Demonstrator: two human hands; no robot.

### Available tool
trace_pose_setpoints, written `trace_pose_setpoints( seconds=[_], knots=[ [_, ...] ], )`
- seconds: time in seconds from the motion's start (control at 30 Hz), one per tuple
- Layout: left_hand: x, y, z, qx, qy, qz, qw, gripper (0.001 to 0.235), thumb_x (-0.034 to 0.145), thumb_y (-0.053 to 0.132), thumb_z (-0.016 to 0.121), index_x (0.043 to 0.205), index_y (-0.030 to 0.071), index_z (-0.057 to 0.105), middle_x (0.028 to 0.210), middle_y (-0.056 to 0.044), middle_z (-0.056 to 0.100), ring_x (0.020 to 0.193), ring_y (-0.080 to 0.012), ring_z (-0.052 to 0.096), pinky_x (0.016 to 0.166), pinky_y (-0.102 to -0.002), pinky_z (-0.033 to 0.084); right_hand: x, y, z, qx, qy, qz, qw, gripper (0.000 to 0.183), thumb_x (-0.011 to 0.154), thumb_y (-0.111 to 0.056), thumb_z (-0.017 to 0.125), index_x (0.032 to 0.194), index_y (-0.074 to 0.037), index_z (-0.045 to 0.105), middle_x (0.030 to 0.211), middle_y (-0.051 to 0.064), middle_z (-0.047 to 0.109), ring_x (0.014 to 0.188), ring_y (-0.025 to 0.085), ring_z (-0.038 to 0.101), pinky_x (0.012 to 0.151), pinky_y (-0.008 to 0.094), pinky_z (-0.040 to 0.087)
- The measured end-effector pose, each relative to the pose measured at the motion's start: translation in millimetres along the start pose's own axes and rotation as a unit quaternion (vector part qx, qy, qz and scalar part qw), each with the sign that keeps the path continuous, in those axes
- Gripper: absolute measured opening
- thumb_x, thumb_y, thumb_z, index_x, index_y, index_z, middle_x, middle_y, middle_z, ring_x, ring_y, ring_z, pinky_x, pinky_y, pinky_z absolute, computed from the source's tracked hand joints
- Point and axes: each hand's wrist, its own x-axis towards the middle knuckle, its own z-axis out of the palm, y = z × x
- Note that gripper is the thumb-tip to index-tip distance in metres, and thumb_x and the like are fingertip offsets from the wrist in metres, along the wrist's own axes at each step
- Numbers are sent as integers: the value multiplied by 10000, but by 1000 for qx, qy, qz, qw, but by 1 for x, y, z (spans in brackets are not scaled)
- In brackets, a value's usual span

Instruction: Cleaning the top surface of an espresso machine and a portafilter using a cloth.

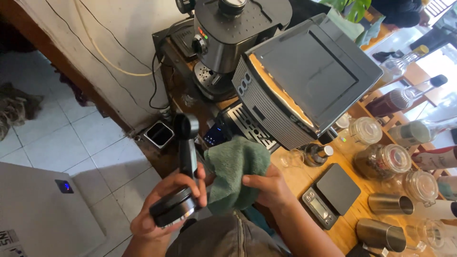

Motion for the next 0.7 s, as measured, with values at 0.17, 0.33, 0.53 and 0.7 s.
trace_pose_setpoints(
  seconds=[0.17, 0.33, 0.53, 0.7],
  knots=[
    [9, -4, 0, 62, 7, 20, 998, 636, 912, 663, 726, 1135, 71, 663, 950, -117, 677, 1175, -247, 469, 884, -397, 368, 6, 8, -6, -4, 30, 66, 997, 542, 848, -49, 732, 1336, 53, 522, 1211, 219, 692, 1088, 376, 692, 949, 501, 579],
    [12, -1, -1, 100, 1, 20, 995, 661, 943, 715, 707, 1135, 84, 667, 981, -89, 690, 1205, -241, 458, 1000, -413, 351, 0, 26, -22, 34, 46, 54, 997, 395, 890, 21, 685, 1263, 96, 580, 1164, 258, 713, 1048, 419, 709, 932, 557, 595],
    [10, -6, -4, 106, 8, 1, 994, 690, 931, 749, 709, 1124, 87, 683, 997, -64, 697, 1209, -235, 441, 929, -398, 393, -3, 29, -27, 21, 58, 50, 997, 385, 880, 29, 683, 1246, 106, 592, 1178, 260, 713, 1065, 428, 705, 949, 565, 588],
    [5, -8, -7, 128, -5, -16, 992, 689, 930, 704, 692, 1063, 28, 667, 952, -89, 685, 1220, -249, 463, 882, -375, 426, 1, 22, -18, 9, 14, 53, 998, 508, 893, -23, 736, 1345, 45, 515, 1233, 220, 680, 1123, 394, 680, 983, 537, 578]
  ],
)
